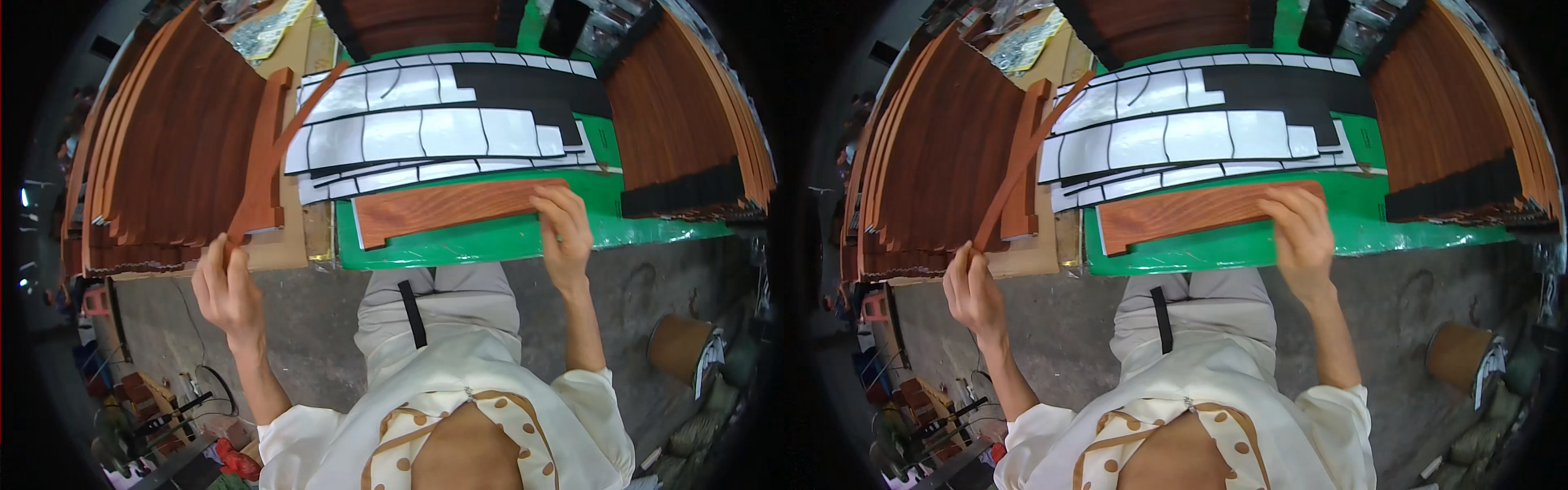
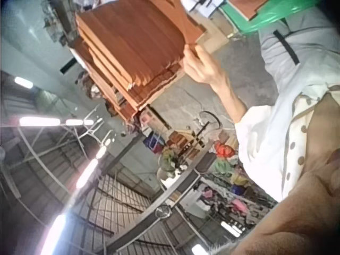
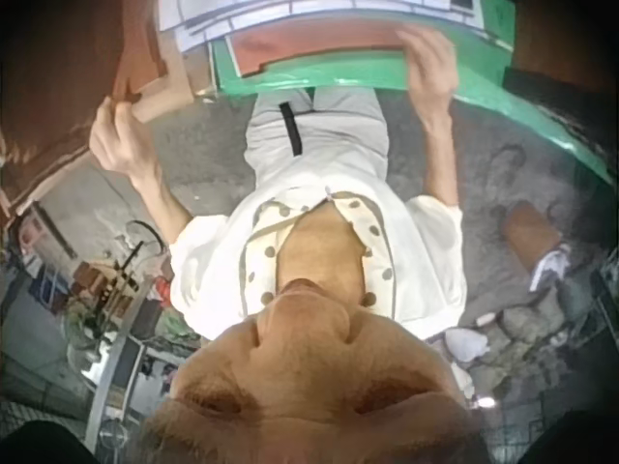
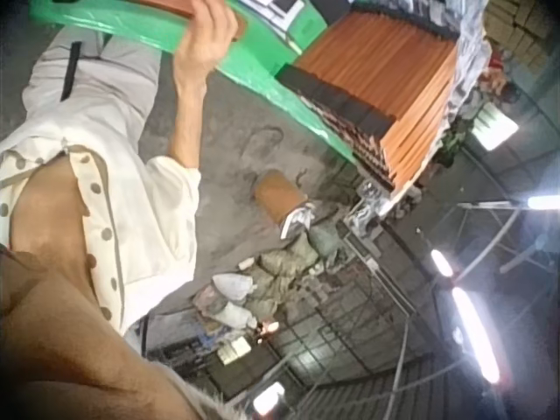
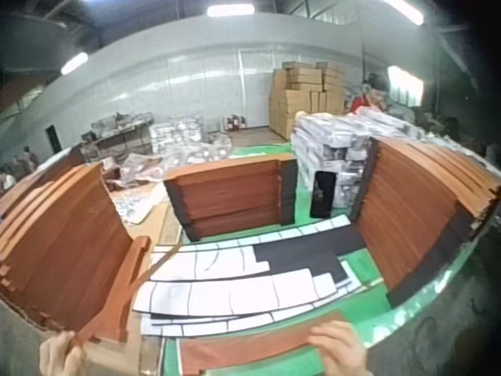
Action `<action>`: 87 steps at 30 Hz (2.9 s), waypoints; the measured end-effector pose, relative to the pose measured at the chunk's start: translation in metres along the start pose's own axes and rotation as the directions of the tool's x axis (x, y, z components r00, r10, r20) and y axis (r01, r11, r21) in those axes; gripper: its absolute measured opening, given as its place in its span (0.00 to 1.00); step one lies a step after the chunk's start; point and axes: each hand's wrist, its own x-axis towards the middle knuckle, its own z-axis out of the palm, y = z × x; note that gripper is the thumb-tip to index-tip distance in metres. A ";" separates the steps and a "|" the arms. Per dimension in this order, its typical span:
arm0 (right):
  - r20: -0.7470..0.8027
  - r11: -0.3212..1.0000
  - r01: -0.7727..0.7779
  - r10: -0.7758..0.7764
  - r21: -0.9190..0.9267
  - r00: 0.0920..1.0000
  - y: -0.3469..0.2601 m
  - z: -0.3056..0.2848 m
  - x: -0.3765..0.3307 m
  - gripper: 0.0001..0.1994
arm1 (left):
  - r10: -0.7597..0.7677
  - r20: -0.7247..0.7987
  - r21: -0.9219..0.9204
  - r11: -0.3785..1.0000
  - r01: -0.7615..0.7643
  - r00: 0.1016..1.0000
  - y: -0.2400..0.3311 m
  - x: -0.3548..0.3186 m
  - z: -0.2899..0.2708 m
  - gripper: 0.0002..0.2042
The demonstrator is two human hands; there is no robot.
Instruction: Applying black foam adhesive strips to curved wooden furniture components.
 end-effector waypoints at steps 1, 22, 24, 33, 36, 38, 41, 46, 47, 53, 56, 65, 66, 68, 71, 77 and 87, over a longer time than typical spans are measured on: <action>0.008 1.000 -0.004 0.004 -0.001 1.000 -0.008 0.005 0.008 0.16 | -0.008 -0.007 -0.044 0.999 0.008 1.000 0.012 0.000 -0.010 0.08; 0.277 0.988 0.105 -0.070 -0.113 0.958 0.031 0.019 0.016 0.14 | 0.036 0.326 -0.859 0.428 0.280 0.945 0.094 -0.002 0.082 0.17; 0.410 0.996 0.058 -0.028 -0.062 0.912 0.030 0.012 0.021 0.16 | 0.046 0.403 -0.834 0.430 0.346 0.914 0.092 -0.006 0.081 0.22; 0.433 0.998 -0.047 0.061 -0.044 0.899 0.079 0.031 0.121 0.14 | 0.068 0.582 -0.796 0.252 0.551 0.810 0.063 0.054 0.128 0.21; 0.535 0.975 0.082 0.041 -0.205 0.844 0.110 0.092 0.150 0.09 | 0.356 0.498 -0.782 0.578 0.232 0.791 0.072 0.074 0.183 0.19; 0.589 0.940 0.184 0.022 -0.288 0.808 0.135 0.121 0.159 0.08 | 0.442 0.484 -0.740 0.668 0.084 0.755 0.095 0.088 0.207 0.19; 0.653 0.864 0.332 -0.005 -0.378 0.757 0.149 0.146 0.165 0.06 | 0.468 0.477 -0.696 0.718 -0.005 0.744 0.124 0.095 0.237 0.21; 0.744 0.755 0.543 -0.113 -0.367 0.659 0.170 0.161 0.165 0.08 | 0.509 0.476 -0.718 0.696 -0.018 0.717 0.151 0.110 0.263 0.22; 0.747 0.756 0.544 -0.113 -0.363 0.655 0.171 0.162 0.166 0.08 | 0.507 0.480 -0.718 0.696 -0.012 0.716 0.152 0.108 0.266 0.22; 0.788 0.706 0.654 -0.226 -0.272 0.573 0.175 0.158 0.169 0.04 | 0.476 0.410 -0.752 0.659 -0.007 0.778 0.155 0.100 0.279 0.22; 0.651 0.906 0.332 -0.088 -0.262 0.754 0.186 0.150 0.176 0.08 | 0.474 0.373 -0.743 0.668 -0.049 0.798 0.157 0.100 0.279 0.22; 0.602 0.337 -0.793 0.520 0.507 0.606 0.078 0.105 0.177 0.14 | 0.044 0.398 -0.894 0.240 0.378 0.916 0.127 0.137 0.212 0.13; 0.590 0.349 -0.770 0.498 0.535 0.636 0.062 0.098 0.171 0.14 | 0.044 0.518 -0.855 0.061 0.516 0.854 0.126 0.145 0.186 0.12; 0.570 0.321 -0.717 0.445 0.618 0.691 0.026 0.094 0.156 0.13 | 0.098 0.644 -0.733 -0.209 0.648 0.759 0.120 0.142 0.154 0.12; 0.497 0.283 -0.562 0.271 0.777 0.824 -0.003 0.092 0.133 0.11 | 0.224 0.783 -0.378 -0.570 0.730 0.580 0.109 0.122 0.109 0.15; 0.403 0.462 -0.388 0.071 0.798 0.913 -0.036 0.083 0.102 0.07 | 0.207 0.760 -0.454 -0.509 0.731 0.616 0.094 0.070 0.068 0.09; 0.506 0.894 0.230 -0.413 0.385 0.757 -0.048 0.053 0.082 0.20 | 0.019 0.305 -0.875 0.399 0.273 0.952 0.095 -0.004 0.036 0.13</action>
